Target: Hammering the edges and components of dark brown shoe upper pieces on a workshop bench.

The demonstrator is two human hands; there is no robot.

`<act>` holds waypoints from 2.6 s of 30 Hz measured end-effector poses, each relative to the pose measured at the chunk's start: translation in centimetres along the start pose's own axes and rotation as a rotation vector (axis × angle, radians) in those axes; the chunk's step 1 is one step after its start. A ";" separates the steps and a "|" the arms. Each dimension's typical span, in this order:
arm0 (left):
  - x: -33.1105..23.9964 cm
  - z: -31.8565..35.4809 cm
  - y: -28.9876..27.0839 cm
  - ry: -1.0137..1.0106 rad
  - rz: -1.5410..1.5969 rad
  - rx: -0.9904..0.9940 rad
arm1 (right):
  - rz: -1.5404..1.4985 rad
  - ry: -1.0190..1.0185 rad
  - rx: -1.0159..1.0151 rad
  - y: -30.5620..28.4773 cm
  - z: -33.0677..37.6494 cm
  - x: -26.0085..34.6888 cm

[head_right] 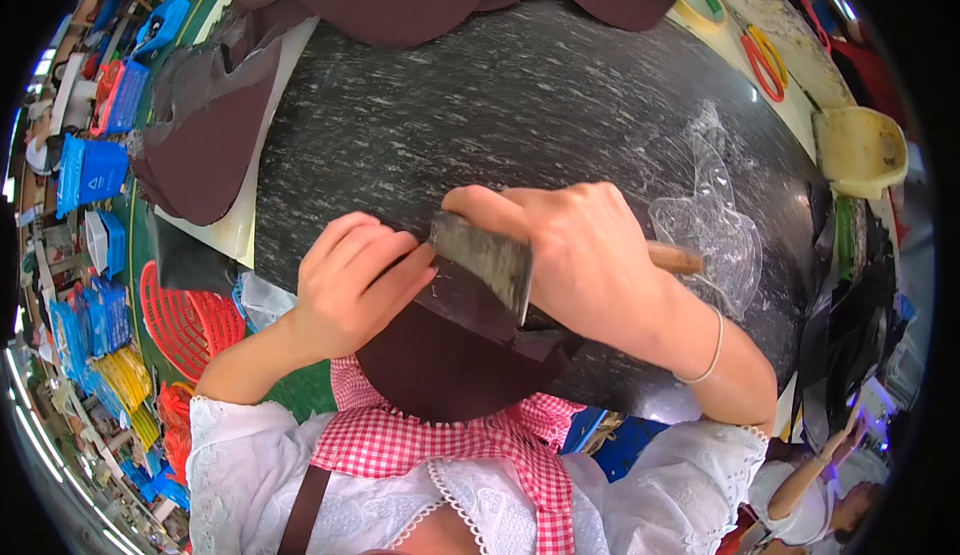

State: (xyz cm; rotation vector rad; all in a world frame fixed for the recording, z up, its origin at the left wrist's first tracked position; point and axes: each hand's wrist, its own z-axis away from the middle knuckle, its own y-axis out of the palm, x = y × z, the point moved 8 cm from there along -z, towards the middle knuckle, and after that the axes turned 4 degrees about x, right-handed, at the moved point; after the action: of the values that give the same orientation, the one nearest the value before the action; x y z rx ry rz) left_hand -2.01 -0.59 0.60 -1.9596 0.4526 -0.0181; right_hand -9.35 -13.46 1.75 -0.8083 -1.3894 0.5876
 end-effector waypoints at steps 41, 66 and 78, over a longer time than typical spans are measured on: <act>-0.4 0.9 1.1 0.070 0.014 0.102 | 0.245 0.088 -0.274 -2.4 16.0 1.7; 15.0 -1.5 -12.4 -0.422 -0.300 -0.147 | 0.678 0.280 -0.448 -9.8 -1.8 -12.7; 26.4 -24.0 9.1 -0.238 -0.215 0.254 | 0.817 -0.036 -0.308 -5.7 5.3 -5.4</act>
State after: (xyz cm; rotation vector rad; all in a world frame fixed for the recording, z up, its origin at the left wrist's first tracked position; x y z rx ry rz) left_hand 14.50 -33.42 -2.29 -1.7254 0.0775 0.0201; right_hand -15.75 -20.36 2.82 -1.6456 -1.1599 1.0222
